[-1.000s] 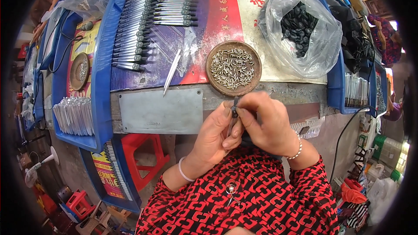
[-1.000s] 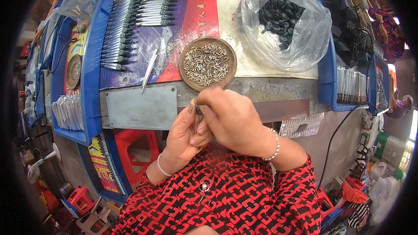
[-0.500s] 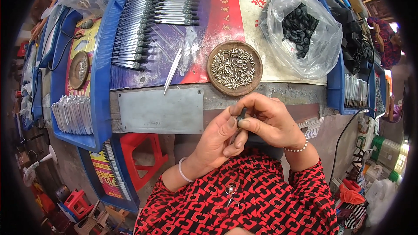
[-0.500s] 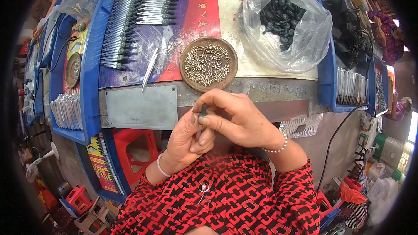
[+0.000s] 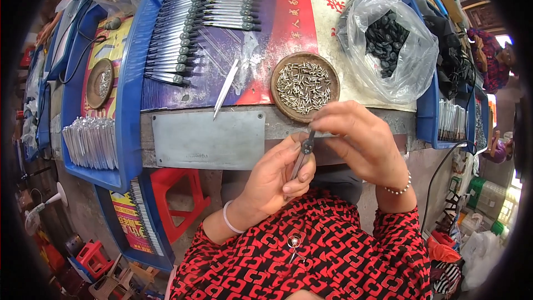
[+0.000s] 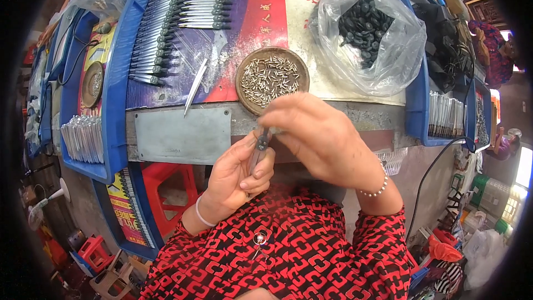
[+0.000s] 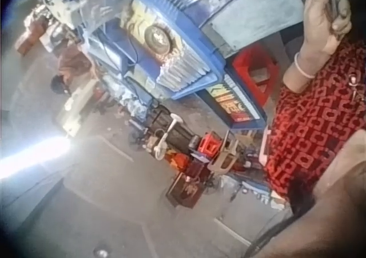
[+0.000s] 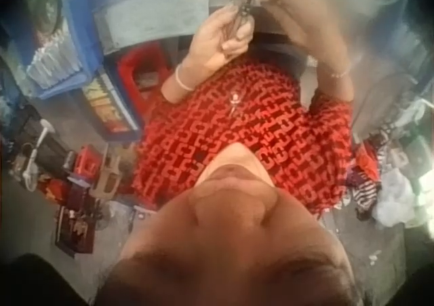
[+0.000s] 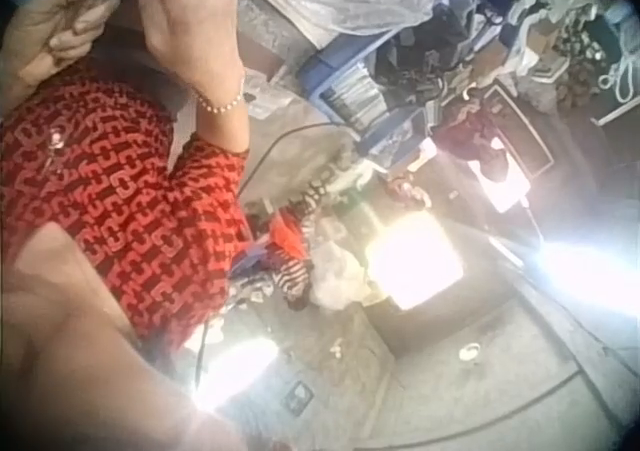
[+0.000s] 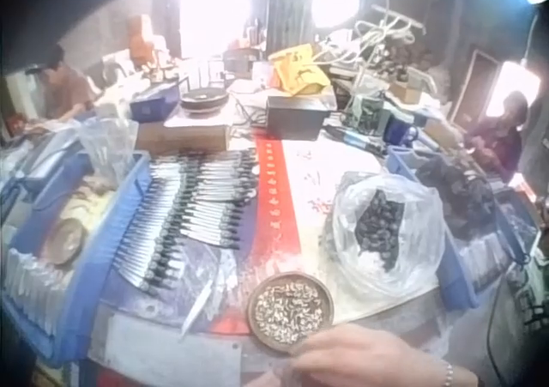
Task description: The person assembles small metal pins into plastic housings by hand at a factory workbench, creating assembled parts.
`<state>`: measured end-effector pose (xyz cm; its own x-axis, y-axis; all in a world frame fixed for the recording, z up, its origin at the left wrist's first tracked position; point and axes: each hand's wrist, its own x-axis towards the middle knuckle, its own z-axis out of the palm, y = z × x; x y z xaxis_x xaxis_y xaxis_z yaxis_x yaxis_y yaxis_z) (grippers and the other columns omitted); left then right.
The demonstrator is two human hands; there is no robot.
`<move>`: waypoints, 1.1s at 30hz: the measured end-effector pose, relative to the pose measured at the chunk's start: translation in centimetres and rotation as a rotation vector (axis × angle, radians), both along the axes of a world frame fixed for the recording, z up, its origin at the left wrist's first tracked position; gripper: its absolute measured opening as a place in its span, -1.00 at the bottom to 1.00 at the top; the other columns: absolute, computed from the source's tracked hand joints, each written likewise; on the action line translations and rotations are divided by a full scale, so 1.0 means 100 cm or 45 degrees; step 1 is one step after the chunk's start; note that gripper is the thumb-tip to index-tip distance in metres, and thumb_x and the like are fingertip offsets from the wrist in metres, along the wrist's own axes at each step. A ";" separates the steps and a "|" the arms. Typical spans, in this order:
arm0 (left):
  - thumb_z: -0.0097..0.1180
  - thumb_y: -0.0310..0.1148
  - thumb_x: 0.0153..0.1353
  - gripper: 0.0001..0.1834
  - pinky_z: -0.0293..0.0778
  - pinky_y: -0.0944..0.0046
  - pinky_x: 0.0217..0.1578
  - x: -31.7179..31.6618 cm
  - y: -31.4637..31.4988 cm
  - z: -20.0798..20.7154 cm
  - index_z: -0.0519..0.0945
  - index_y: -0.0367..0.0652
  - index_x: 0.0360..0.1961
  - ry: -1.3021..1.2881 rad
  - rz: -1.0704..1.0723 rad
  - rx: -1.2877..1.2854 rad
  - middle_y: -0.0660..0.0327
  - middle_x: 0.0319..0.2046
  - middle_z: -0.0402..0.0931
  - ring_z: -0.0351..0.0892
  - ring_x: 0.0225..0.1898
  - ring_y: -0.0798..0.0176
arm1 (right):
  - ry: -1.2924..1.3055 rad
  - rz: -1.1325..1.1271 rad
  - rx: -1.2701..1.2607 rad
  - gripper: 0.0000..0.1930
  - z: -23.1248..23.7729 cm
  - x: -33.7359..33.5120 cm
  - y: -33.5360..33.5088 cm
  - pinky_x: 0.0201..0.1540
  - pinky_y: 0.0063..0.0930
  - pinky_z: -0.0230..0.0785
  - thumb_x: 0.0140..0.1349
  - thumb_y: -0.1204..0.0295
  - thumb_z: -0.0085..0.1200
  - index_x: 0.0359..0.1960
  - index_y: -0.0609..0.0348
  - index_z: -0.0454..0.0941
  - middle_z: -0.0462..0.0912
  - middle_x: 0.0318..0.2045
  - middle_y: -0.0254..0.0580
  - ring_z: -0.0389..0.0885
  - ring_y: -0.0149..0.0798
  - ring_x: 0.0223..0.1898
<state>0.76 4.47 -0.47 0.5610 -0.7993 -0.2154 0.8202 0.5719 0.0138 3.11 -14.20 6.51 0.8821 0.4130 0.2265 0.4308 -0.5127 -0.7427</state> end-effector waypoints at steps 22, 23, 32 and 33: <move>-0.12 -0.26 0.34 -0.43 0.42 0.15 -0.02 0.008 0.069 0.003 -0.01 -0.19 0.27 -0.680 0.534 0.790 -0.04 0.05 0.35 0.45 -0.02 0.16 | -0.289 -0.141 -0.528 -0.81 -0.038 0.206 0.035 -0.26 -0.25 0.37 0.01 0.48 0.13 -0.36 0.32 0.48 0.56 -0.44 0.03 0.55 0.00 -0.35; -0.10 -0.34 0.32 -0.46 0.46 0.15 -0.06 0.006 0.069 0.001 0.04 -0.18 0.25 -0.725 0.535 0.812 -0.06 0.04 0.36 0.49 -0.05 0.15 | -0.307 -0.167 -0.534 -0.81 -0.044 0.214 0.038 -0.25 -0.22 0.37 0.01 0.48 0.13 -0.37 0.32 0.48 0.57 -0.43 0.05 0.55 0.03 -0.33; -0.11 -0.46 0.32 -0.62 0.41 0.32 -0.08 0.008 0.077 -0.002 0.20 -0.27 0.13 -0.738 0.413 0.705 0.09 -0.06 0.44 0.48 -0.15 0.35 | -0.312 -0.241 -0.708 -0.87 -0.063 0.246 0.057 -0.17 -0.03 0.38 0.00 0.51 0.03 -0.41 0.31 0.45 0.57 -0.36 0.10 0.54 0.15 -0.22; -0.12 -0.47 0.32 -0.64 0.41 0.33 -0.09 0.008 0.077 -0.001 0.22 -0.28 0.11 -0.743 0.411 0.710 0.10 -0.08 0.45 0.48 -0.16 0.36 | -0.310 -0.243 -0.708 -0.87 -0.065 0.246 0.057 -0.17 -0.03 0.38 0.00 0.51 0.03 -0.41 0.31 0.45 0.57 -0.36 0.10 0.54 0.15 -0.22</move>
